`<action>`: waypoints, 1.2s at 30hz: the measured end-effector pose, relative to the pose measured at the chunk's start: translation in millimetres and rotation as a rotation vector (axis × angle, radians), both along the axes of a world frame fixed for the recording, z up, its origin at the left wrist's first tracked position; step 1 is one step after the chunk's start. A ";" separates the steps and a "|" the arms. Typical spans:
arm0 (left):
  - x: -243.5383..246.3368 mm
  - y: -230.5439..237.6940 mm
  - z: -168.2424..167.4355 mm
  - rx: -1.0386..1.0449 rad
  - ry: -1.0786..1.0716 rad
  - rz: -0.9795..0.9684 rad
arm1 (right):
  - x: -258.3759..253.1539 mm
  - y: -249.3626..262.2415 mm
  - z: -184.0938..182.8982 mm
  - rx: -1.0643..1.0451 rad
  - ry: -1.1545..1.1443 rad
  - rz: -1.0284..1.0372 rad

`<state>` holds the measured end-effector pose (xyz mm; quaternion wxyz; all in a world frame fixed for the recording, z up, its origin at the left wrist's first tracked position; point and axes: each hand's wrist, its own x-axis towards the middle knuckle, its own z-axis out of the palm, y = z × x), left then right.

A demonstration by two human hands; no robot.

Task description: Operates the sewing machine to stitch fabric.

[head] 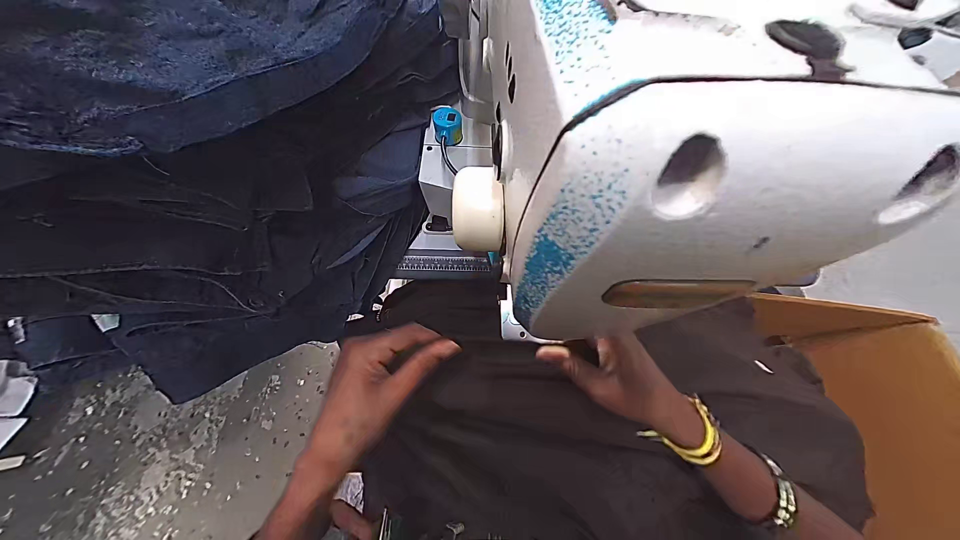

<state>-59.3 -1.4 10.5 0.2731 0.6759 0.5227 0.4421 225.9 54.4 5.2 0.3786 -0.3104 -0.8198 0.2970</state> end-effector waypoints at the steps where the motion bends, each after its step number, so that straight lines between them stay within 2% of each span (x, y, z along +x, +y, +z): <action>1: -12.0 4.6 -7.2 -0.033 0.068 0.097 | 1.9 3.3 0.5 -0.014 -0.043 -0.098; 3: -27.2 14.2 -22.0 -0.089 0.194 0.223 | -3.6 10.5 2.6 -0.064 -0.111 -0.274; 6: -34.7 20.1 -37.3 -0.123 0.270 0.295 | -17.0 14.6 5.0 -0.193 -0.130 -0.393; 11: -24.5 23.6 -39.5 -0.092 0.264 0.306 | -1.2 17.9 6.7 -0.280 -0.046 -0.295; 16: -16.6 28.2 -31.2 -0.074 0.294 0.303 | 19.0 20.9 -4.8 -0.166 -0.097 -0.389; 24: -12.4 25.2 -45.0 -0.086 0.363 0.288 | 51.5 26.0 -17.8 -0.054 -0.225 -0.454; 26: -11.7 23.8 -47.1 -0.062 0.418 0.313 | 78.6 30.5 -17.3 0.018 -0.348 -0.549; 29: -2.5 27.2 -49.6 0.024 0.509 0.303 | 120.0 40.0 -5.3 0.009 -0.633 -0.878; 31: 11.3 30.8 -45.9 0.003 0.419 0.178 | 122.0 46.3 -3.3 0.079 -0.640 -0.971; 34: 39.2 37.7 -37.5 -0.149 0.061 -0.045 | 87.1 60.0 -7.8 0.243 -0.550 -0.789; 36: 57.8 40.6 -30.9 -0.208 -0.096 -0.043 | 67.0 78.0 -14.6 0.286 -0.570 -0.688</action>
